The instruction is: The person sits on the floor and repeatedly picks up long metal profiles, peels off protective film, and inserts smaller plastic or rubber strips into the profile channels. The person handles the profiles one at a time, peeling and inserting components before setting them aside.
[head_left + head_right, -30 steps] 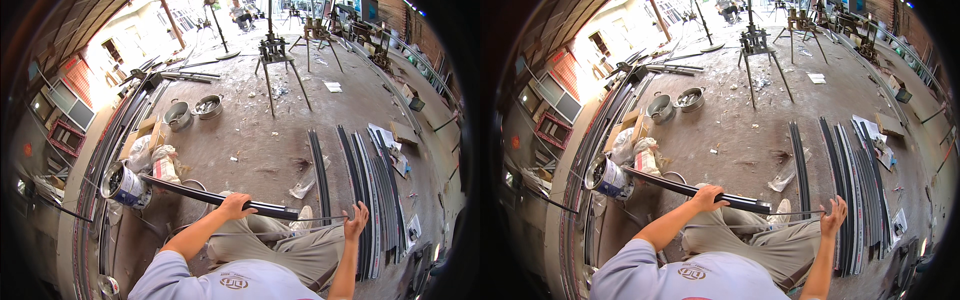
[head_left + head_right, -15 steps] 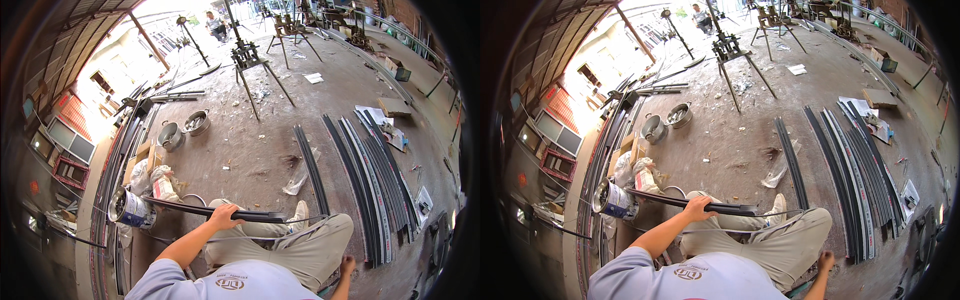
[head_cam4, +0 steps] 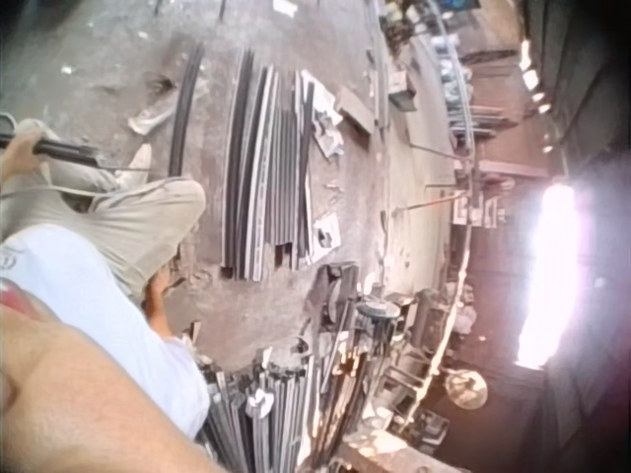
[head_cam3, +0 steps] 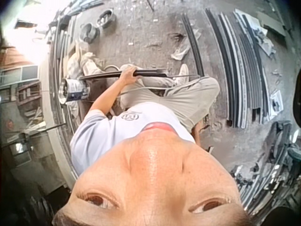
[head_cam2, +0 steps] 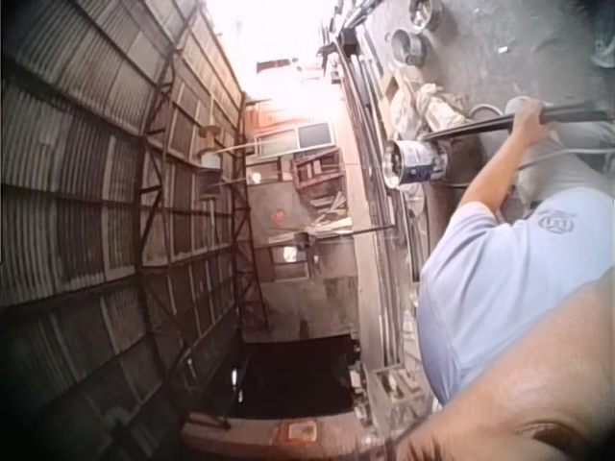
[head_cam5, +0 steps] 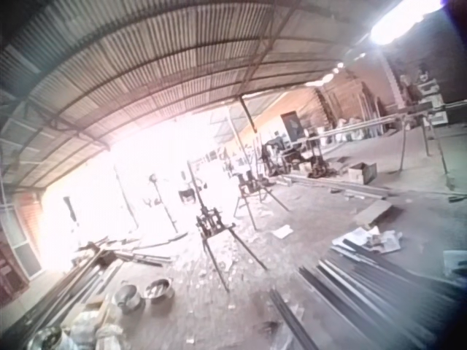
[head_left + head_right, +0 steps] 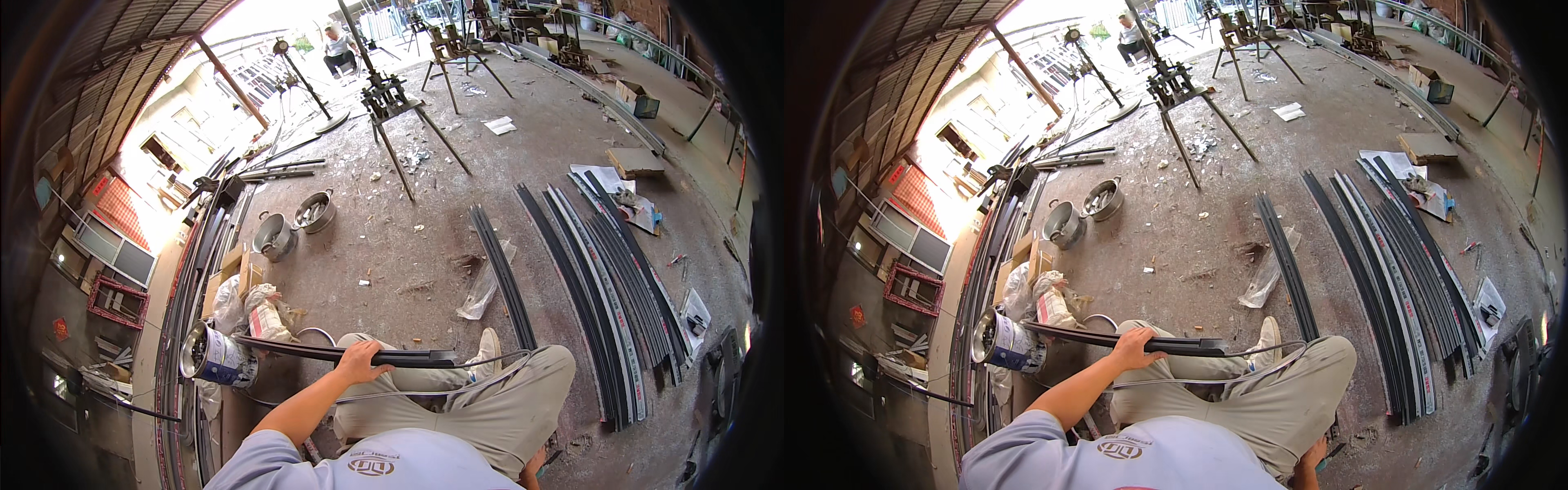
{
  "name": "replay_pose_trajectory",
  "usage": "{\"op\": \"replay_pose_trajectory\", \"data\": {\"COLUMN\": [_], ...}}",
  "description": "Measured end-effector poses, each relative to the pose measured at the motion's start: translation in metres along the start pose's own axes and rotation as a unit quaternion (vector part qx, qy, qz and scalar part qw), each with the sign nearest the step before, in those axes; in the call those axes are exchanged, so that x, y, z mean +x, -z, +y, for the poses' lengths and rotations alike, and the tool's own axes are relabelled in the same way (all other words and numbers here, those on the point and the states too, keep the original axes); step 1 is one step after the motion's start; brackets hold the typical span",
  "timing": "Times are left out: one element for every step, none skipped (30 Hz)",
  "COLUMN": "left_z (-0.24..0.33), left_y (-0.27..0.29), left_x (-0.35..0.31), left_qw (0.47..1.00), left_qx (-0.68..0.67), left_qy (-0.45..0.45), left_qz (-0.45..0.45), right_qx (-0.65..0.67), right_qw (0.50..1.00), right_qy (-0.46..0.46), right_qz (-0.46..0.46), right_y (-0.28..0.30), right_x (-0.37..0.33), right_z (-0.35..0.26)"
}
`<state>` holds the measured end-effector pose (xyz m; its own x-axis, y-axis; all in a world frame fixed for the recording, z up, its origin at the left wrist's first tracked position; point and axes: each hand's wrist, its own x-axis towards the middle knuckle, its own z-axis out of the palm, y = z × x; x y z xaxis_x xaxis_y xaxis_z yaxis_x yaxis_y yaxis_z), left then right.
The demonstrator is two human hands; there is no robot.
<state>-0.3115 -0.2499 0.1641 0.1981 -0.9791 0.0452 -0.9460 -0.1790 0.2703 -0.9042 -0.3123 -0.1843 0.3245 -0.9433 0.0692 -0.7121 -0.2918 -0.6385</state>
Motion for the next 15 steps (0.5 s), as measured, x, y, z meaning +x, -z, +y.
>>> {"op": "replay_pose_trajectory", "data": {"left_z": [0.0, -0.001, -0.003, -0.003, -0.004, -0.003, -0.002, -0.001, 0.0, 0.002, 0.004, 0.007, 0.007, 0.004, 0.002], "left_y": [-0.001, -0.003, -0.003, -0.004, -0.003, -0.001, 0.002, 0.004, 0.005, 0.006, 0.007, 0.003, -0.002, -0.008, -0.016], "left_x": [0.002, 0.0, 0.0, -0.001, -0.001, 0.001, 0.005, 0.004, 0.005, 0.007, 0.01, 0.013, 0.007, 0.004, 0.003], "left_qw": [1.0, 1.0, 1.0, 1.0, 1.0, 1.0, 1.0, 1.0, 1.0, 1.0, 1.0, 1.0, 1.0, 1.0, 1.0], "left_qx": [0.001, -0.001, 0.001, 0.002, 0.0, -0.001, -0.003, 0.004, 0.007, 0.006, 0.008, 0.01, 0.006, 0.006, 0.001], "left_qy": [-0.001, -0.001, -0.003, -0.005, -0.004, -0.007, -0.013, -0.007, -0.008, -0.011, 0.013, 0.011, 0.016, 0.012, 0.008], "left_qz": [-0.001, 0.001, 0.003, 0.005, 0.01, 0.013, 0.013, 0.02, 0.022, 0.018, -0.007, 0.008, 0.016, 0.015, 0.015], "right_qx": [0.027, -0.017, -0.059, -0.101, -0.115, -0.127, -0.137, -0.146, -0.154, -0.132, -0.159, -0.236, -0.196, -0.202, -0.287], "right_qw": [0.999, 1.0, 0.998, 0.995, 0.991, 0.982, 0.968, 0.952, 0.931, 0.933, 0.917, 0.902, 0.916, 0.918, 0.919], "right_qy": [-0.024, -0.019, -0.014, -0.01, -0.057, -0.107, -0.161, -0.202, -0.251, -0.293, -0.3, -0.264, -0.293, -0.297, -0.247], "right_qz": [-0.016, -0.007, 0.002, 0.012, -0.037, -0.085, -0.132, -0.175, -0.216, -0.165, -0.21, -0.247, -0.189, -0.17, -0.106], "right_y": [-0.007, -0.007, -0.007, -0.002, 0.004, 0.014, 0.021, 0.029, 0.038, 0.026, 0.036, 0.055, 0.047, 0.055, 0.05], "right_x": [-0.011, -0.02, -0.027, -0.034, -0.039, -0.042, -0.043, -0.035, -0.039, -0.048, -0.044, -0.044, -0.054, -0.057, -0.075], "right_z": [0.009, 0.01, 0.005, -0.003, -0.009, -0.016, -0.024, -0.035, -0.038, -0.025, -0.032, -0.047, -0.029, -0.031, -0.015]}}
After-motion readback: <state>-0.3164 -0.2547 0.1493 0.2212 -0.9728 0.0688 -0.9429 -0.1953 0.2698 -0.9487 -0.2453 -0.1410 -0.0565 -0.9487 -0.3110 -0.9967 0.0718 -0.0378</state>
